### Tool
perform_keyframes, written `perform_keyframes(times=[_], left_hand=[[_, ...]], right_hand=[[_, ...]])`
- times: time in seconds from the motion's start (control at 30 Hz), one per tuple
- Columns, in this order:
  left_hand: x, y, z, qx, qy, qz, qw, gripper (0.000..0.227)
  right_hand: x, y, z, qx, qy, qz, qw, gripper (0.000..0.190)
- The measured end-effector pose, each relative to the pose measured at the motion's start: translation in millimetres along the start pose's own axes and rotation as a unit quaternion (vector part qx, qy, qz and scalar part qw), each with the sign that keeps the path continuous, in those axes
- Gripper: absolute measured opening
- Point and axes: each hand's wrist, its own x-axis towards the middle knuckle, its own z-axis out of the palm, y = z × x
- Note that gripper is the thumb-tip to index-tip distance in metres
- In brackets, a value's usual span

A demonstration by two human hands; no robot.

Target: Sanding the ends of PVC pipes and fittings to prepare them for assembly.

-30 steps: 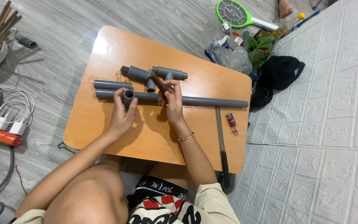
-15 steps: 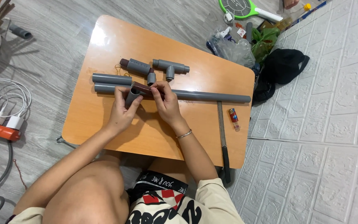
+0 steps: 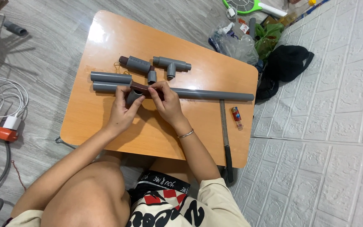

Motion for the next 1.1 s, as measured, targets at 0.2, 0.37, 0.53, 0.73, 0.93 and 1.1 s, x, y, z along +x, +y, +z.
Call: perform_keyframes(times=[0.2, 0.37, 0.53, 0.73, 0.93, 1.1], left_hand=[[0, 0, -1, 0.003, -0.002, 0.005, 1.0, 0.025], [-1, -7, 2, 0.004, -0.008, 0.013, 1.0, 0.026], [-2, 3, 5, 0.041, -0.037, 0.051, 0.997, 0.032], [-5, 30, 14, 0.017, -0.01, 0.015, 1.0, 0.03], [0, 13, 3, 0.0, -0.001, -0.017, 1.0, 0.03], [0, 20, 5, 0.0, 0.004, -0.015, 1.0, 0.03]], right_hand=[[2, 3, -2, -0.022, -0.009, -0.016, 1.0, 0.012], [2, 5, -2, -0.026, 0.003, -0.009, 1.0, 0.013], [1, 13, -1, -0.006, 0.037, 0.026, 0.999, 0.013], [-2, 13, -3, 0.038, 0.102, -0.022, 0.994, 0.015], [-5, 16, 7, -0.018, 0.054, -0.053, 0.997, 0.015], [-3, 10, 6, 0.029, 0.028, -0.021, 0.999, 0.019]])
